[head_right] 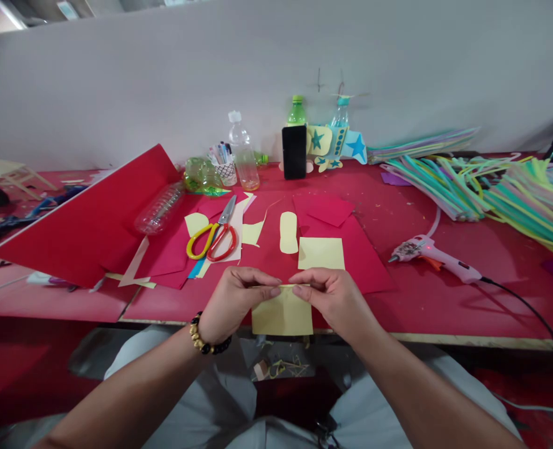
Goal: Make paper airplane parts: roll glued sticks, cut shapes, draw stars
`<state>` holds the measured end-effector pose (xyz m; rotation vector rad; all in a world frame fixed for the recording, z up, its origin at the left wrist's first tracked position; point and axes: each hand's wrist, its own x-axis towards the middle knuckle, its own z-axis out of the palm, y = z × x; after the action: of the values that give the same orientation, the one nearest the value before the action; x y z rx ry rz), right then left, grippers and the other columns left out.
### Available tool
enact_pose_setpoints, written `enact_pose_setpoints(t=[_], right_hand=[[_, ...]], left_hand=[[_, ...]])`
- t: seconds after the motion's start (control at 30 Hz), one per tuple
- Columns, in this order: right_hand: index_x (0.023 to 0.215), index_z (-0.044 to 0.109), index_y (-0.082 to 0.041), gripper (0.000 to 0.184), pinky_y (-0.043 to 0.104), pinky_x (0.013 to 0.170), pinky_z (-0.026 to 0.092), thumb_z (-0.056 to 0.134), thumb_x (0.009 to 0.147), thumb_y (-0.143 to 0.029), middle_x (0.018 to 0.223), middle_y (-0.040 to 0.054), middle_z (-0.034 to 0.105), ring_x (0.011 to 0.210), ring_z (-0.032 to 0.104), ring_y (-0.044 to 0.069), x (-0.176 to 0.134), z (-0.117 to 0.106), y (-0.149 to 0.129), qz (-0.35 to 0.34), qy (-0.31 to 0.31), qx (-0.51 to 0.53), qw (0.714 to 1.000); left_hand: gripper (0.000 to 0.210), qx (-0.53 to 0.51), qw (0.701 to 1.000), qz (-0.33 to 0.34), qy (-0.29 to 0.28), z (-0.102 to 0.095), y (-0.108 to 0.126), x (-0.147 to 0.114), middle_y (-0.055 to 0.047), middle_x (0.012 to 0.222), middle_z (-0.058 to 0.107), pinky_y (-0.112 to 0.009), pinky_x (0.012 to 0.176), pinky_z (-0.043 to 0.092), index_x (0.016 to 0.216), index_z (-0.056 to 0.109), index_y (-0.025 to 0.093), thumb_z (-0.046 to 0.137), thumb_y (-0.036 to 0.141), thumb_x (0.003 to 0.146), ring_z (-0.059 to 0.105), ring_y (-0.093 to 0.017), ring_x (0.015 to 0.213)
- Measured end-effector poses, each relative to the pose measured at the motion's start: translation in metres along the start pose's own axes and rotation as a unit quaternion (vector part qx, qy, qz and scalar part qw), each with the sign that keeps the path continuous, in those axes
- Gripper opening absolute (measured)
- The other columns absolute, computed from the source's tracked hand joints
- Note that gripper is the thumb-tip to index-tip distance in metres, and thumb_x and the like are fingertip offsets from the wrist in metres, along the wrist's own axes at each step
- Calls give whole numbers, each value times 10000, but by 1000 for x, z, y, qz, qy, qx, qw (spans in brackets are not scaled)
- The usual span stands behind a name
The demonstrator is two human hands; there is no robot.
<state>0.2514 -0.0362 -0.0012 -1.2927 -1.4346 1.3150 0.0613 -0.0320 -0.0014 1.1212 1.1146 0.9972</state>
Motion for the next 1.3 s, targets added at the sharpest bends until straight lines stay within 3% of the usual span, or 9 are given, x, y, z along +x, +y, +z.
enact_pose_setpoints(t=[0.17,0.3,0.47,0.63,0.93,1.3], right_hand=[[814,721,-165,243,263,621,477,706,740,-396,701,21,695,648,600,147,2,-1,1,8,-10,-7,1000],[812,716,-166,233,254,599,466,655,788,-390,706,27,687,658,596,156,-1,-1,-2,-29,3,-62,998],[840,714,-179,214,252,623,481,616,826,-369,746,26,699,684,605,160,-4,1,-2,-76,0,-98,992],[845,720,-184,225,263,643,493,632,812,-389,785,32,722,711,631,174,-3,4,-4,-57,-19,-85,995],[835,739,-183,229,268,622,495,670,782,-395,769,35,730,710,638,183,1,-5,-4,-40,14,-70,997],[814,743,-173,233,252,591,463,681,770,-393,704,28,698,662,581,154,1,-6,-5,-25,15,-68,997]], left_hand=[[200,42,999,7,-3,0,-1,2,-62,772,742,-238,674,518,788,754,142,798,271,642,667,-162,708],[234,73,997,5,-25,-1,1,3,-57,816,747,-232,683,509,856,757,154,782,294,670,666,-164,739],[221,71,997,4,-39,-1,1,4,-65,766,737,-238,651,504,805,754,132,778,309,674,654,-165,694],[204,78,996,18,-36,0,0,3,-61,756,738,-226,647,496,789,758,138,774,311,682,651,-157,687],[285,66,996,38,-48,-8,-1,6,-62,924,748,-246,751,510,948,758,190,717,393,751,675,-193,852],[261,23,999,-2,-44,-11,0,7,-59,867,752,-245,734,515,900,765,184,769,346,696,677,-177,787]])
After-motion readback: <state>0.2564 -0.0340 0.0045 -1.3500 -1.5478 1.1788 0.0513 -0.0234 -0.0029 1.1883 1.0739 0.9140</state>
